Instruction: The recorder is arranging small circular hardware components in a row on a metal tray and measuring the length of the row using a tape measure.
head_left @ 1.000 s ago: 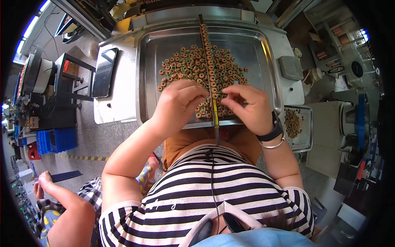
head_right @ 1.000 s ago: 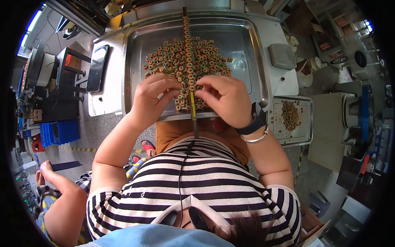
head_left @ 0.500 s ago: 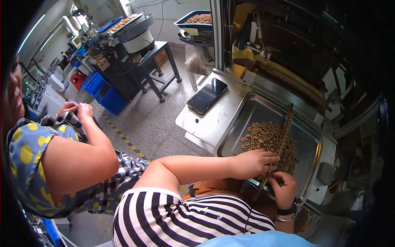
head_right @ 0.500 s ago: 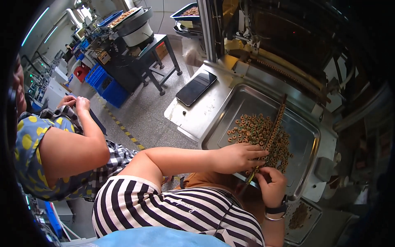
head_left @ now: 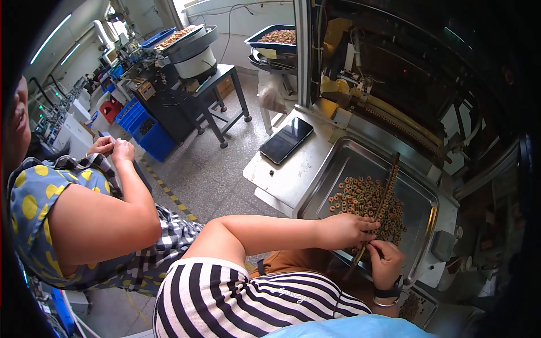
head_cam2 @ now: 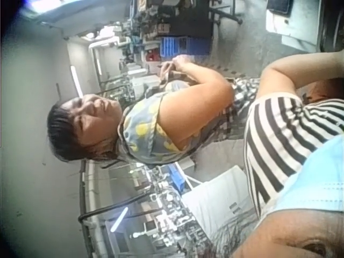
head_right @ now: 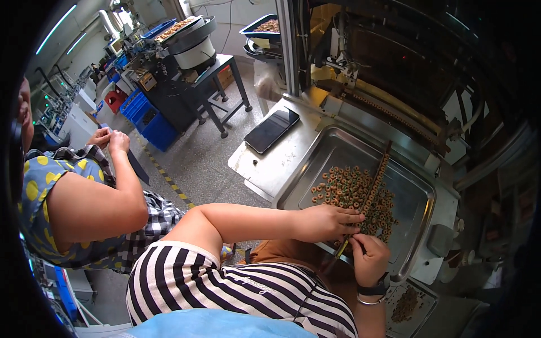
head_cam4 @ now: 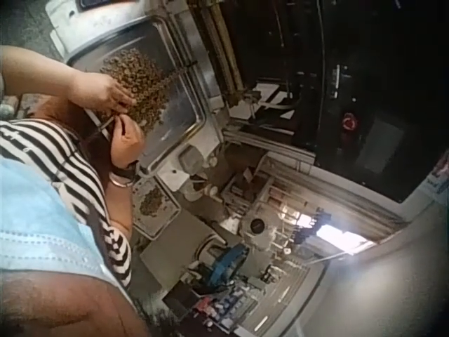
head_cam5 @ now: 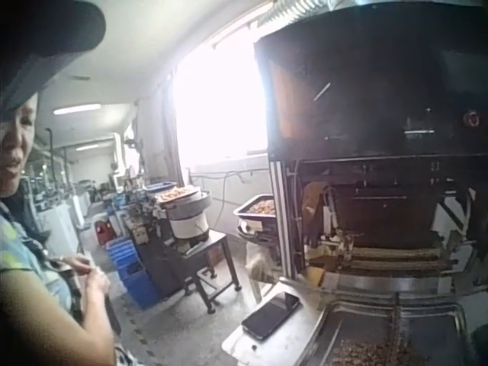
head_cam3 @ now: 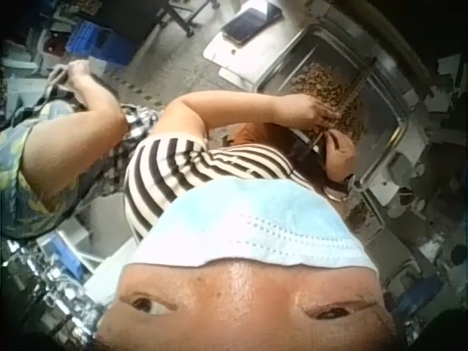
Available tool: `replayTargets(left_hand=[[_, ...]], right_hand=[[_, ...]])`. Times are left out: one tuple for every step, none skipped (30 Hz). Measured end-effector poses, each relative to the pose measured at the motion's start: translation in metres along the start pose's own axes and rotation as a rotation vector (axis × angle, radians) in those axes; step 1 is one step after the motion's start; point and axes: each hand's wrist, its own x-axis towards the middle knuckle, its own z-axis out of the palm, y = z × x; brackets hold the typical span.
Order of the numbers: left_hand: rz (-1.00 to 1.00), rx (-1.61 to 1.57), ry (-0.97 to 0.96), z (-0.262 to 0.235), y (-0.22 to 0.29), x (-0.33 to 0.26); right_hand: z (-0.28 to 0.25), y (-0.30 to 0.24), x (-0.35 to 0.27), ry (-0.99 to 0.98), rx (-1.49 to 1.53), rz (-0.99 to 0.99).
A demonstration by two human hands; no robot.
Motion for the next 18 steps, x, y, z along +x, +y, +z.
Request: replayTargets(left_hand=[[-0.003, -0.018, 0.001, 0.000, 0.000, 0.000], [-0.015, -0.008, 0.004, 0.001, 0.000, 0.001], [-0.006, -0.040, 0.019, 0.001, -0.002, 0.002], [0.004, -0.071, 0.036, 0.000, -0.004, 0.002], [-0.013, -0.061, 0.074, -0.004, -0.001, 0.005], [-0.025, -0.053, 0.078, -0.009, -0.003, 0.005], [-0.149, -0.019, 0.112, -0.016, -0.004, 0.006], [-0.278, 0.013, 0.149, -0.024, -0.008, 0.005], [-0.317, 0.096, 0.151, -0.030, -0.018, 0.003], [-0.392, 0.154, 0.133, -0.035, -0.029, 0.001], [-0.454, 0.221, 0.054, -0.037, -0.038, -0.003], [-0.514, 0.286, -0.026, -0.038, -0.045, -0.006], [-0.517, 0.287, -0.023, -0.036, -0.049, -0.008], [-0.506, 0.297, -0.052, -0.032, -0.053, -0.008], [-0.498, 0.307, -0.083, -0.029, -0.056, -0.010], [-0.504, 0.308, -0.084, -0.026, -0.061, -0.012], [-0.475, 0.299, -0.027, -0.023, -0.065, -0.014], [-0.451, 0.291, 0.030, -0.021, -0.068, -0.015]], right_hand=[[0.000, -0.001, 0.001, -0.005, 0.007, 0.015], [-0.002, -0.002, 0.001, -0.011, 0.015, 0.028], [-0.004, 0.001, 0.003, -0.025, 0.021, 0.015], [-0.008, 0.004, 0.004, -0.033, 0.022, 0.047], [-0.012, 0.010, 0.004, 0.018, 0.011, 0.075], [-0.016, 0.017, 0.006, 0.069, -0.002, 0.103], [-0.024, 0.028, 0.009, 0.061, 0.006, 0.095], [-0.032, 0.039, 0.014, 0.041, -0.029, 0.147], [-0.038, 0.050, 0.018, 0.024, -0.069, 0.199], [-0.042, 0.057, 0.021, 0.014, -0.067, 0.189], [-0.045, 0.064, 0.023, -0.007, -0.193, 0.216], [-0.049, 0.073, 0.025, -0.026, -0.319, 0.243], [-0.051, 0.086, 0.022, -0.088, -0.337, 0.201], [-0.049, 0.096, 0.019, -0.090, -0.337, 0.198], [-0.044, 0.101, 0.017, -0.030, -0.381, 0.066], [-0.040, 0.106, 0.017, 0.030, -0.423, -0.065], [-0.040, 0.109, 0.017, 0.026, -0.419, -0.066], [-0.041, 0.106, 0.020, -0.003, -0.342, -0.002]])
